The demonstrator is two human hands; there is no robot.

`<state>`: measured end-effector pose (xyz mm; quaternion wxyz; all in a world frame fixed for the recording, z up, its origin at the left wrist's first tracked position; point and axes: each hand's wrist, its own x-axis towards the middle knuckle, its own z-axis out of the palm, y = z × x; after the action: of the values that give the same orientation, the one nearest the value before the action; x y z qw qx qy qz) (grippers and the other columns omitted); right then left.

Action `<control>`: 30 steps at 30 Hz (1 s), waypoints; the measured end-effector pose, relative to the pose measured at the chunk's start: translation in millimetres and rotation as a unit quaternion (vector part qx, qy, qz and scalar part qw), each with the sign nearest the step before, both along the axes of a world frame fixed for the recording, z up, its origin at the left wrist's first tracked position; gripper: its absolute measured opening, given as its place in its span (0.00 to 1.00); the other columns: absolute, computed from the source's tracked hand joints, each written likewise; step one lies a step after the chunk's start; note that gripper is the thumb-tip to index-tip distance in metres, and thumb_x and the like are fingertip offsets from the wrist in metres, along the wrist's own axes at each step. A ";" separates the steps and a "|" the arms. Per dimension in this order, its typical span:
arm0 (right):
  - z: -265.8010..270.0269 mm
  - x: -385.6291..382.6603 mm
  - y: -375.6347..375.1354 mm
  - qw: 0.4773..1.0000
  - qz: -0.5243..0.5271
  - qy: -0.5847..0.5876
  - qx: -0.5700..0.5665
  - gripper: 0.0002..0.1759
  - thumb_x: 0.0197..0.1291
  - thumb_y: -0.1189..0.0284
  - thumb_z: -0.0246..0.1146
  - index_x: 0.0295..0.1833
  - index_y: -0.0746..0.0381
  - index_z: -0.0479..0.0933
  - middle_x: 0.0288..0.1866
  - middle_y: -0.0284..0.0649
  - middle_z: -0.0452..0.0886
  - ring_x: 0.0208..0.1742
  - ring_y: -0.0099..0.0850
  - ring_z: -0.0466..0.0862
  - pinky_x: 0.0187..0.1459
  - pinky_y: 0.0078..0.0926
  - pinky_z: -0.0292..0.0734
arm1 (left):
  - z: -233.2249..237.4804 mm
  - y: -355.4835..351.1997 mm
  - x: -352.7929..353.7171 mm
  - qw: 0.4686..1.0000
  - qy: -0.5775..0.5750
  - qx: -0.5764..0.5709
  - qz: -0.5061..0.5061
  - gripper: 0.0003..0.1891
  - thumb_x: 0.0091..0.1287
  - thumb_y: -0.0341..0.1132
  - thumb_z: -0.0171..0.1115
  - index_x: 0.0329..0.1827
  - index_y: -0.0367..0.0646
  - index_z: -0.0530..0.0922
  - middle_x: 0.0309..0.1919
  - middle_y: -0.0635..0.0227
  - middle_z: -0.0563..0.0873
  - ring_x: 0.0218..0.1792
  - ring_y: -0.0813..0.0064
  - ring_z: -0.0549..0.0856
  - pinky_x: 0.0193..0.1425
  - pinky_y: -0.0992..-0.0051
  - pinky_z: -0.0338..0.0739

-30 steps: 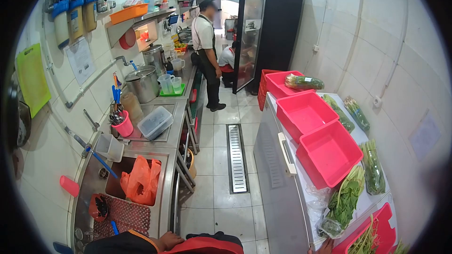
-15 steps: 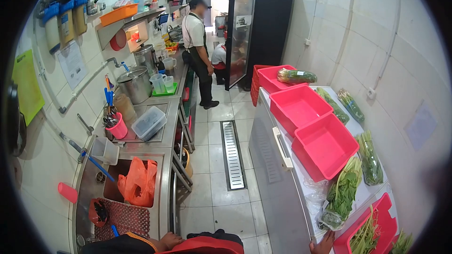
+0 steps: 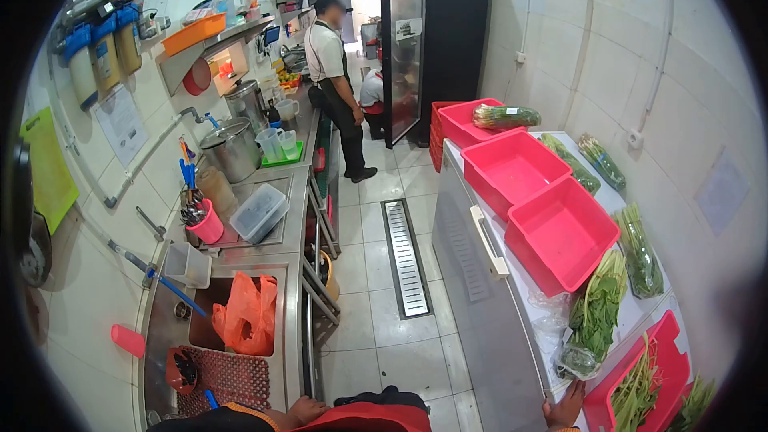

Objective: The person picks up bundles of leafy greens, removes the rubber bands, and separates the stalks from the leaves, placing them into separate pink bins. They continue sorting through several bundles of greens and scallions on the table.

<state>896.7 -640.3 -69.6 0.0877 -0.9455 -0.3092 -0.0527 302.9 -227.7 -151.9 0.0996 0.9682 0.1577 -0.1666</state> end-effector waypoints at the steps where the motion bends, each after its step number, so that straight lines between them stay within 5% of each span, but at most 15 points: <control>1: 1.5 -0.4 1.3 1.000 -0.005 0.004 -0.001 0.63 0.40 0.64 0.76 0.80 0.74 0.50 0.80 0.67 0.55 0.80 0.64 0.57 0.80 0.52 0.53 | -3.9 0.4 -2.8 1.000 -0.010 0.006 -0.003 0.18 0.68 0.40 0.55 0.60 0.56 0.80 0.40 0.76 0.87 0.41 0.70 0.88 0.44 0.66 0.75; 13: 9.1 -1.2 6.3 1.000 -0.008 0.002 0.020 0.63 0.39 0.63 0.78 0.80 0.71 0.53 0.78 0.63 0.59 0.79 0.61 0.59 0.79 0.51 0.56 | 17.0 5.9 7.1 0.988 0.099 -0.114 0.034 0.20 0.72 0.42 0.50 0.66 0.58 0.77 0.46 0.65 0.91 0.43 0.60 0.91 0.44 0.60 0.82; 17: 9.7 -2.8 6.9 0.999 -0.017 -0.004 0.030 0.61 0.40 0.62 0.78 0.79 0.71 0.55 0.78 0.62 0.60 0.79 0.59 0.60 0.79 0.48 0.57 | 30.9 7.8 0.8 0.988 -0.004 -0.149 0.042 0.23 0.72 0.45 0.52 0.70 0.64 0.75 0.45 0.71 0.91 0.39 0.62 0.91 0.40 0.62 0.81; 22: 15.7 -5.4 8.5 0.999 -0.047 0.019 0.019 0.61 0.41 0.62 0.78 0.79 0.69 0.55 0.78 0.60 0.60 0.80 0.57 0.60 0.79 0.46 0.58 | 18.0 2.3 10.1 0.986 0.116 -0.112 0.047 0.18 0.73 0.47 0.49 0.63 0.64 0.76 0.43 0.67 0.92 0.40 0.56 0.91 0.45 0.58 0.84; 26: 17.0 -6.6 13.7 0.998 -0.060 0.022 0.015 0.61 0.40 0.62 0.78 0.79 0.68 0.55 0.79 0.59 0.59 0.80 0.56 0.59 0.80 0.46 0.58 | 23.7 7.5 -1.8 0.972 0.010 -0.209 0.105 0.14 0.73 0.47 0.50 0.55 0.60 0.77 0.39 0.66 0.91 0.37 0.56 0.91 0.42 0.57 0.83; 30: 17.8 -5.7 13.1 0.998 -0.057 0.018 0.008 0.62 0.41 0.62 0.78 0.80 0.68 0.54 0.79 0.59 0.59 0.80 0.55 0.59 0.80 0.45 0.57 | 18.9 1.0 2.8 0.986 0.008 -0.152 0.073 0.12 0.72 0.47 0.51 0.53 0.59 0.78 0.38 0.66 0.91 0.36 0.57 0.91 0.40 0.57 0.81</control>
<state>891.0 -627.2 -51.8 0.0974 -0.9616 -0.2528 -0.0430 305.7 -226.7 -133.0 0.2563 0.9263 0.2019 -0.1887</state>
